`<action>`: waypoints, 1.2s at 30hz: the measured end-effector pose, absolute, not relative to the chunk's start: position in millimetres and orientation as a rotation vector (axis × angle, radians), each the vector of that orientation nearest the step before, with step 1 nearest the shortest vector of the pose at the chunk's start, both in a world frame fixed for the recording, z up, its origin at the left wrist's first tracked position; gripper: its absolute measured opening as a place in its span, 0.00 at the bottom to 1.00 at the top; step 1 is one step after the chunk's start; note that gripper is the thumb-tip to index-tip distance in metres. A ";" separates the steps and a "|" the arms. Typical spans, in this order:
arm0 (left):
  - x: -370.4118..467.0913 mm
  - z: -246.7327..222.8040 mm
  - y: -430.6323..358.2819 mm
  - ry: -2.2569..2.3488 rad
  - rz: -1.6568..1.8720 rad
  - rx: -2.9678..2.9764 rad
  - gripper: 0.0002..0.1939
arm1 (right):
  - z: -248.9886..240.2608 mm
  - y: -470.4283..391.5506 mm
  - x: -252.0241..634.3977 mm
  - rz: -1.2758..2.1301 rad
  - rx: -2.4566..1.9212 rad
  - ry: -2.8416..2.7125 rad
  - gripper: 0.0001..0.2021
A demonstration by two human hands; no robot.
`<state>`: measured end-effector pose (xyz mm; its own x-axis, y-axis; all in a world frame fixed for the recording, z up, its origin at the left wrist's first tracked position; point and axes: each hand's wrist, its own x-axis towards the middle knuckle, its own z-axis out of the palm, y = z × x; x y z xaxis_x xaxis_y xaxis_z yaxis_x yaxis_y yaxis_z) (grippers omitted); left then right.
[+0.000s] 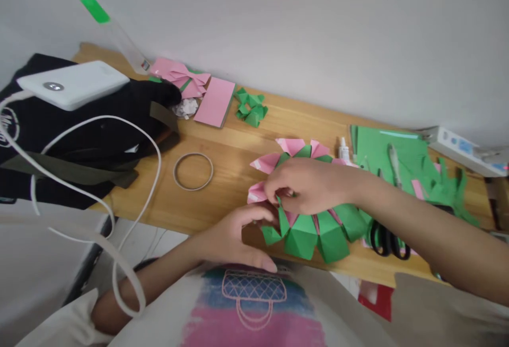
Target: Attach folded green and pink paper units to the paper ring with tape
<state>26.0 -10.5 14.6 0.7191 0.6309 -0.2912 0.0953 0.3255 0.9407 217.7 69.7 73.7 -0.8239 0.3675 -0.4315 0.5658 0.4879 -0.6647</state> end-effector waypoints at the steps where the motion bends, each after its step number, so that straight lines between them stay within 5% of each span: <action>1: 21.4 15.1 -7.7 0.685 0.323 1.275 0.20 | 75.0 66.0 223.1 -1.240 0.830 2.504 0.12; 9: -1.7 2.8 10.5 0.766 0.183 1.302 0.09 | 76.9 28.5 255.6 -1.342 1.099 2.583 0.12; 20: 29.8 3.9 16.4 1.008 0.429 0.842 0.20 | 81.5 -1.1 250.7 -1.148 1.279 2.768 0.17; 28: 34.8 9.4 -0.1 0.967 0.488 0.814 0.18 | 90.5 -50.9 248.8 -0.695 1.847 2.879 0.10; 32: 35.2 8.2 -13.6 0.917 0.523 0.848 0.17 | 74.9 -83.1 230.1 -0.193 1.944 2.736 0.20; 36: 28.1 6.2 -30.2 0.844 0.526 0.838 0.14 | 52.1 -102.4 203.7 0.125 1.989 2.575 0.16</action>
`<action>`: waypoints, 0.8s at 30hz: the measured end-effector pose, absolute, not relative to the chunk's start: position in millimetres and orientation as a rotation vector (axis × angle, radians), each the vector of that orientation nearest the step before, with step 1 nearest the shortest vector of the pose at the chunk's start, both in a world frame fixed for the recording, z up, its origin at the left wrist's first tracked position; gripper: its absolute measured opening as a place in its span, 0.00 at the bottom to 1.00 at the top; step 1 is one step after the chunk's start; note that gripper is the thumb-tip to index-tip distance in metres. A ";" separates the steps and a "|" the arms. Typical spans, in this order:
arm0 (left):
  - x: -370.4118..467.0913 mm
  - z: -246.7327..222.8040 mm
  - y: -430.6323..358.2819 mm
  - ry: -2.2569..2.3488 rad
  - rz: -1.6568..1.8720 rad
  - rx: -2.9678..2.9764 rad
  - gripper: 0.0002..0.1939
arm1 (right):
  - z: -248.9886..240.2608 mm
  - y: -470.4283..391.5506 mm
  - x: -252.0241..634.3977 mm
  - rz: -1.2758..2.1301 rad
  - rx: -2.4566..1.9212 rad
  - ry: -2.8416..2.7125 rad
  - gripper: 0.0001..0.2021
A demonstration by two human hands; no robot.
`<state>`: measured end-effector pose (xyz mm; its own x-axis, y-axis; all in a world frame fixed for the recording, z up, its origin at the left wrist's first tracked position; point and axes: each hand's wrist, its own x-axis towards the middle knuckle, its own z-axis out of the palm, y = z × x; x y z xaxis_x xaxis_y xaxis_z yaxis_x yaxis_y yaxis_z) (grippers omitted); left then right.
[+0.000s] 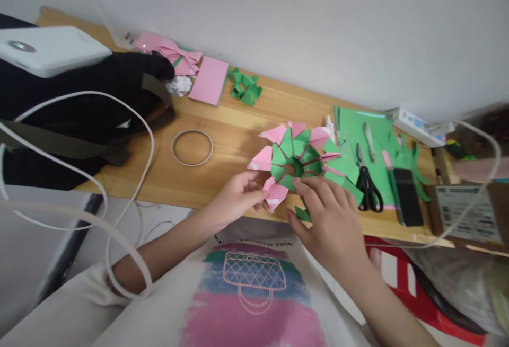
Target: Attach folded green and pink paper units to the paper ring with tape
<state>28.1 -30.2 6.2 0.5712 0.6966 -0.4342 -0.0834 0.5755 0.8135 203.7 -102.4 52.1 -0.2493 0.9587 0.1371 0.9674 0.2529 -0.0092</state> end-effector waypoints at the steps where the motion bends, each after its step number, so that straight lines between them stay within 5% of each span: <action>1: 25.0 5.9 -34.9 0.836 0.517 0.831 0.12 | 47.4 -104.1 199.4 -0.146 -1.844 -2.388 0.15; 15: 42.8 4.2 -33.2 0.710 0.678 0.617 0.18 | 53.5 -102.4 205.2 -0.340 -1.476 -2.114 0.16; 19: 43.0 4.3 -26.8 0.774 0.635 0.663 0.18 | 29.9 -124.3 186.3 0.193 -1.641 -1.653 0.05; 24: 42.2 3.8 -24.3 0.854 0.608 0.840 0.19 | -8.2 -112.0 165.6 0.839 -1.534 -0.852 0.07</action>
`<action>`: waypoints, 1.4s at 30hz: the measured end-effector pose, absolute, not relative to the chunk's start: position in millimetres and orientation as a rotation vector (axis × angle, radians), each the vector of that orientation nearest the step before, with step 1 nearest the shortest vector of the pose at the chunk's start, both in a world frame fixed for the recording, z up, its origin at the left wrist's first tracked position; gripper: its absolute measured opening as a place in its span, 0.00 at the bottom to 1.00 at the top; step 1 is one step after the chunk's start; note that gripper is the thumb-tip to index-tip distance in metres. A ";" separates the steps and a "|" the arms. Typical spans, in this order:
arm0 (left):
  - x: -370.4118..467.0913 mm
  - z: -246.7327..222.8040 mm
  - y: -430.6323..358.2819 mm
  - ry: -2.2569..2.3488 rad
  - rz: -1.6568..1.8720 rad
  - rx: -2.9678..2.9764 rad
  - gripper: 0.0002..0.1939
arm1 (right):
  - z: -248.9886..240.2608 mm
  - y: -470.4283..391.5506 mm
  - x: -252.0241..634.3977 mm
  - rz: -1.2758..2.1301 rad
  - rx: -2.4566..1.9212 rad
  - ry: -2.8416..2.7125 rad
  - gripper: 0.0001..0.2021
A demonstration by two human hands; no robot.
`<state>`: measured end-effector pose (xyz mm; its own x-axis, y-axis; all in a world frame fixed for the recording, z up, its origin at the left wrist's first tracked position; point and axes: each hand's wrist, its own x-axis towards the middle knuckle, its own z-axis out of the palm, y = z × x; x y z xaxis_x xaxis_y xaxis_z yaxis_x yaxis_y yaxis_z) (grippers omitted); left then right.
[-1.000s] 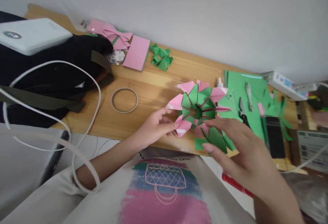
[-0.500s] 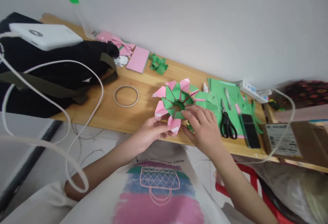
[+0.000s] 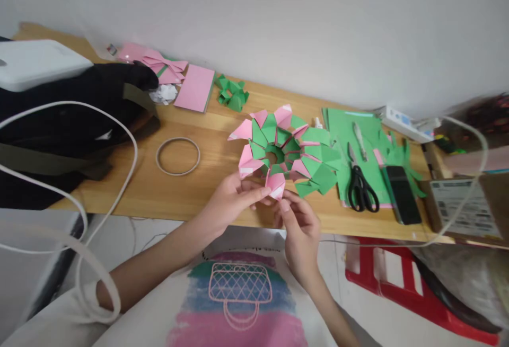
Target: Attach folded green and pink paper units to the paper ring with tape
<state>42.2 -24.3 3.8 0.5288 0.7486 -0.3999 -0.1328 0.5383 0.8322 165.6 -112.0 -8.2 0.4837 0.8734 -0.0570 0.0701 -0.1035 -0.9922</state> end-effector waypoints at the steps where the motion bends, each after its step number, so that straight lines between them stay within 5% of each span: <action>1: 42.4 3.5 -24.1 0.867 0.606 0.877 0.18 | -11.5 -108.5 163.1 0.856 -1.487 -0.772 0.07; 14: 32.4 2.7 -18.5 1.012 0.508 1.087 0.17 | -15.7 -97.7 160.5 1.152 -1.277 -0.579 0.06; 19: 20.6 9.4 -23.7 1.120 0.420 1.469 0.10 | -15.4 -93.0 161.1 1.208 -1.222 -0.455 0.10; 25: 21.8 36.8 -34.9 1.128 0.656 2.180 0.09 | -12.1 -91.9 164.5 1.215 -1.179 -0.445 0.06; 42: 17.6 27.7 -37.8 1.107 0.766 2.576 0.07 | -20.3 -96.3 162.6 1.180 -1.301 -0.591 0.04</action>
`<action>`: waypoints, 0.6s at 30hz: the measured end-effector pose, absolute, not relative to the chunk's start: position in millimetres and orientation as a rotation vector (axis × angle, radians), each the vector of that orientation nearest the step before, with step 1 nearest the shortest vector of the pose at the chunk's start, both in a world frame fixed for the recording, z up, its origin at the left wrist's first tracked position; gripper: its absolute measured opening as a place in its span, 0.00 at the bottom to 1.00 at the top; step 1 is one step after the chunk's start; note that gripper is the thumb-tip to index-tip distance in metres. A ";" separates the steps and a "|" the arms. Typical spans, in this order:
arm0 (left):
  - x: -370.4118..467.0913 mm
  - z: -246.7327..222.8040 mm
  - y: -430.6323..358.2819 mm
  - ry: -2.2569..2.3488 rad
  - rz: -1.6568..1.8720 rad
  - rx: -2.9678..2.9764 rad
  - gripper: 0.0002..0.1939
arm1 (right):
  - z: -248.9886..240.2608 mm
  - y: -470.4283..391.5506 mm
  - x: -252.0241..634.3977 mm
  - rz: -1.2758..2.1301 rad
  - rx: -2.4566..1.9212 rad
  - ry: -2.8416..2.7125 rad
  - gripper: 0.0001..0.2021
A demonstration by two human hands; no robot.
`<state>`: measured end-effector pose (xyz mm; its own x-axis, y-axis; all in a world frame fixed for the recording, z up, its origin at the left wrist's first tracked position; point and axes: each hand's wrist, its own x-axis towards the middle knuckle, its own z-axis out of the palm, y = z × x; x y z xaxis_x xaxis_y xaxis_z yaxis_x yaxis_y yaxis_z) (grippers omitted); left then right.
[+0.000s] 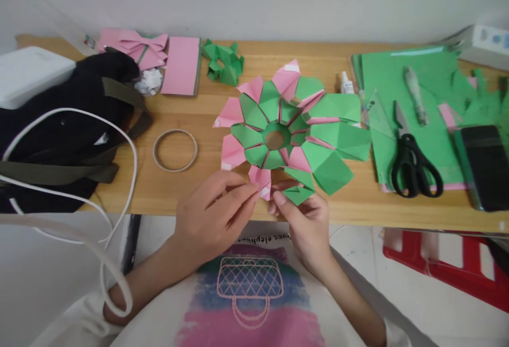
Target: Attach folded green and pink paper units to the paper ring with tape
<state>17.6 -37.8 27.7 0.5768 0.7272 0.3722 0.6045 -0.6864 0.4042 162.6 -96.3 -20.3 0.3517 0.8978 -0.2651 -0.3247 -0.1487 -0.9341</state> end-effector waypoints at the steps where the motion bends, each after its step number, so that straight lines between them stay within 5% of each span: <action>1: 17.3 27.3 -38.9 1.108 0.733 2.597 0.07 | -19.4 -95.8 161.9 1.183 -1.308 -0.596 0.02; 18: 16.8 19.2 -44.8 1.121 0.796 2.676 0.04 | -25.5 -93.9 150.1 1.048 -1.296 -0.737 0.07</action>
<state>16.8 -44.8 19.2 0.5842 0.6950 0.4191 0.6250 -0.7147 0.3140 150.1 -93.9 -25.5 0.3828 0.9162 -0.1186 -0.1974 -0.0443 -0.9793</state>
